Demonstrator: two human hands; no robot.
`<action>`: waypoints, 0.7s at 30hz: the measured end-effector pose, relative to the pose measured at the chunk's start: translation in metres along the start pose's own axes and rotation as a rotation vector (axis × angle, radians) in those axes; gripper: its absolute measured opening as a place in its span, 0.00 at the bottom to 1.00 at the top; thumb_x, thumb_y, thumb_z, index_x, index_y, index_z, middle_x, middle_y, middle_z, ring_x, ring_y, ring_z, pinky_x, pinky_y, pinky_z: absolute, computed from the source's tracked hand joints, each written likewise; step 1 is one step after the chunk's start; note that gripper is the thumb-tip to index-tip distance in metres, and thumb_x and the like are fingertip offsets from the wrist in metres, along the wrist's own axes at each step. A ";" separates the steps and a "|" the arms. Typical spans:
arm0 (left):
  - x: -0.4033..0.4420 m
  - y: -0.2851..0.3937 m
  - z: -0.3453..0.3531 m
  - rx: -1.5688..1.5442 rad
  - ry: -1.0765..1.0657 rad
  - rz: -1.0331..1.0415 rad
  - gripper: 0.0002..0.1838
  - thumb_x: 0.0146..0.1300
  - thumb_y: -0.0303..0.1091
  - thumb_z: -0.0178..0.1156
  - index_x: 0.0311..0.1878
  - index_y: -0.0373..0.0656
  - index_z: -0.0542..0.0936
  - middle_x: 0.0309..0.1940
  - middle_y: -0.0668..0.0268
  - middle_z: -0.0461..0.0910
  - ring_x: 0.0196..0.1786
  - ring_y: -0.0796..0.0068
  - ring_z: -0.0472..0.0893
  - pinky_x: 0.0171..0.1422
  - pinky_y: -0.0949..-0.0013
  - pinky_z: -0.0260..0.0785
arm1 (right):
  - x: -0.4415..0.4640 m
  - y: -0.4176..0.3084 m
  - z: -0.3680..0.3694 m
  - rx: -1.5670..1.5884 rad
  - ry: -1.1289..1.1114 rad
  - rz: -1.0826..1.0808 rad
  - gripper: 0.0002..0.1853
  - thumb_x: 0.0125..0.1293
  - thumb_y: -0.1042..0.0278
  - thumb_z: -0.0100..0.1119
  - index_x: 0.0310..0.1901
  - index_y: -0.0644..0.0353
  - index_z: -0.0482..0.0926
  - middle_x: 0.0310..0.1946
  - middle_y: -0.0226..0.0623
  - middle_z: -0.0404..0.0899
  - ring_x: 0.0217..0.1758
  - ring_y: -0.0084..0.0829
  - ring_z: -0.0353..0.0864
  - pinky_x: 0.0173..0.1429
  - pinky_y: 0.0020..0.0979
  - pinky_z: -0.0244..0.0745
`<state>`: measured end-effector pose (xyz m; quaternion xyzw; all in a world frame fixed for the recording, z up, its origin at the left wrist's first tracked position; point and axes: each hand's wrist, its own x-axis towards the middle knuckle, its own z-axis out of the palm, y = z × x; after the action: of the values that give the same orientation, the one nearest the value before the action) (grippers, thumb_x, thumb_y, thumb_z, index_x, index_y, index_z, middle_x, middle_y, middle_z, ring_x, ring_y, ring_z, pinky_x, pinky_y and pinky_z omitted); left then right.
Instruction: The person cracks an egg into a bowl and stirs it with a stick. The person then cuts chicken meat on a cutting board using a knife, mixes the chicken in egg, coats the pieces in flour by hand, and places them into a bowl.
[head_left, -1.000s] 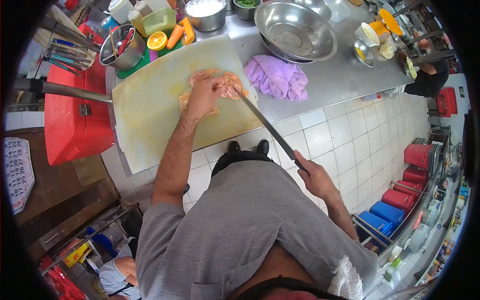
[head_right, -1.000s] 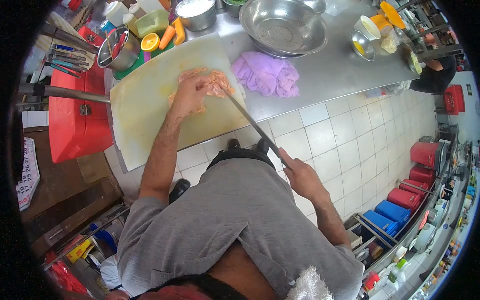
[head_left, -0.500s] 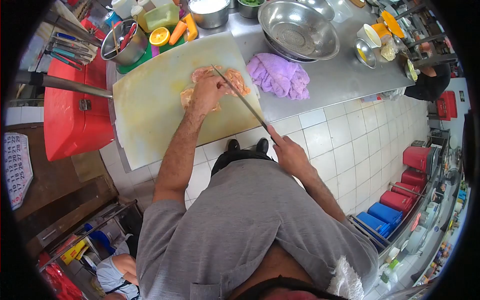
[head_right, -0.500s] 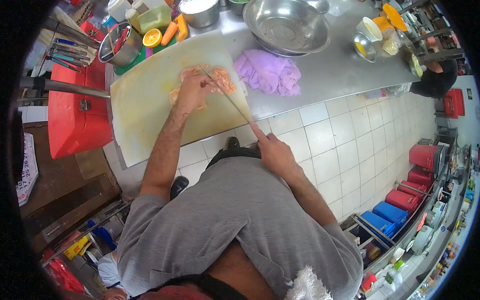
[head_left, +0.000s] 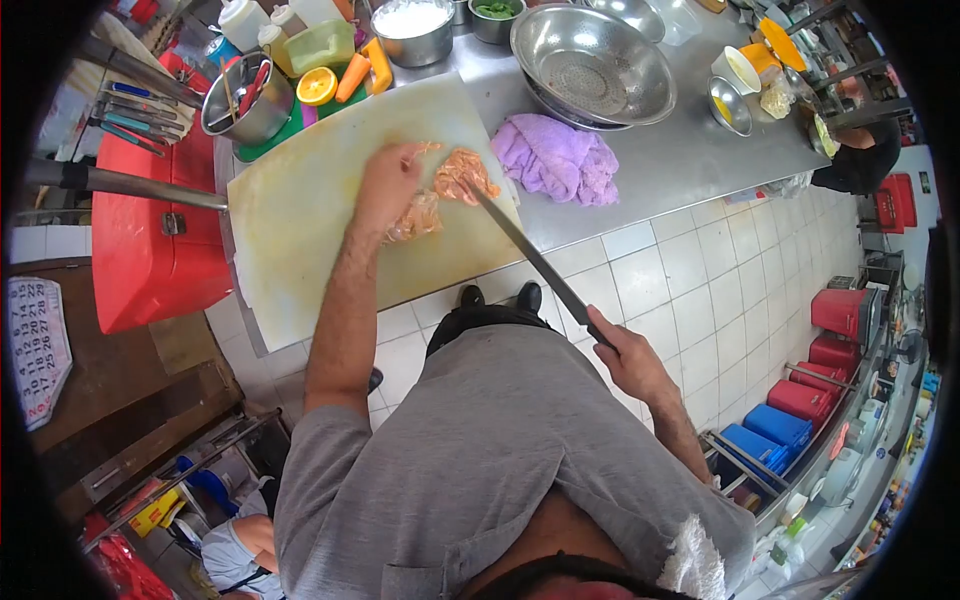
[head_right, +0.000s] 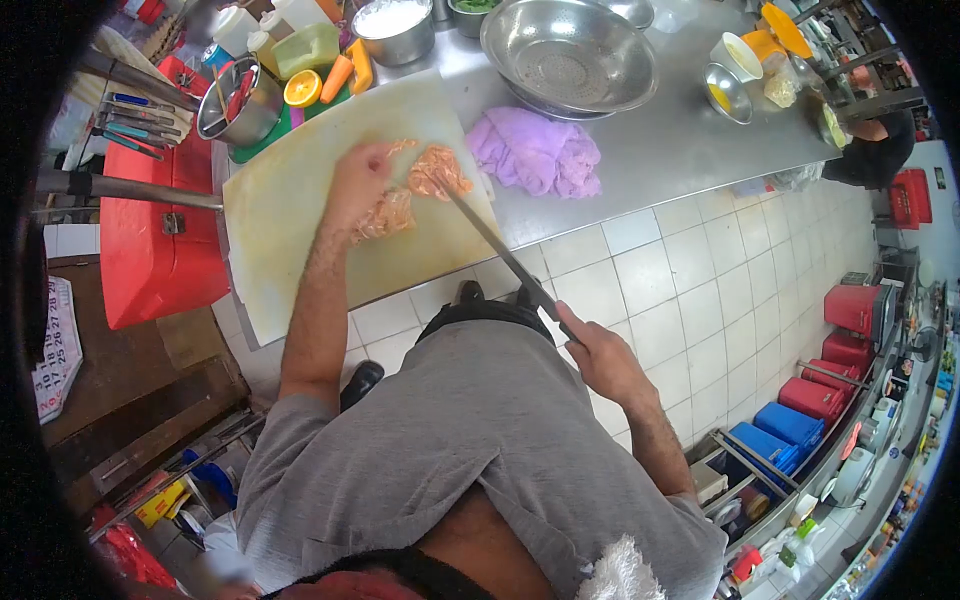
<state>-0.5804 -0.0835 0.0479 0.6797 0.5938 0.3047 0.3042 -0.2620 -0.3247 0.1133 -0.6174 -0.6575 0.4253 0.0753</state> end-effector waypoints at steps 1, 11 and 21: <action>0.005 -0.010 -0.004 0.000 -0.002 -0.006 0.12 0.53 0.29 0.57 0.40 0.36 0.79 0.32 0.55 0.78 0.37 0.61 0.78 0.44 0.65 0.70 | 0.004 -0.004 0.003 0.031 0.011 -0.002 0.30 0.62 0.72 0.50 0.66 0.45 0.58 0.34 0.46 0.75 0.37 0.43 0.77 0.43 0.39 0.72; 0.046 -0.035 -0.004 0.184 -0.270 -0.174 0.14 0.48 0.37 0.64 0.31 0.34 0.77 0.28 0.59 0.79 0.32 0.65 0.78 0.37 0.65 0.70 | 0.050 -0.005 0.031 -0.100 0.113 -0.054 0.30 0.62 0.70 0.51 0.66 0.45 0.56 0.32 0.47 0.75 0.35 0.47 0.76 0.41 0.43 0.72; 0.015 0.000 0.014 0.091 0.134 0.204 0.09 0.53 0.34 0.60 0.32 0.38 0.78 0.30 0.60 0.79 0.36 0.64 0.79 0.40 0.61 0.71 | 0.057 -0.009 0.015 0.349 0.243 -0.098 0.32 0.63 0.77 0.50 0.68 0.44 0.56 0.25 0.31 0.69 0.23 0.20 0.65 0.29 0.25 0.66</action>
<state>-0.5684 -0.0697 0.0399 0.7279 0.5539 0.3514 0.1999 -0.2911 -0.2811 0.0855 -0.6091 -0.5890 0.4511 0.2803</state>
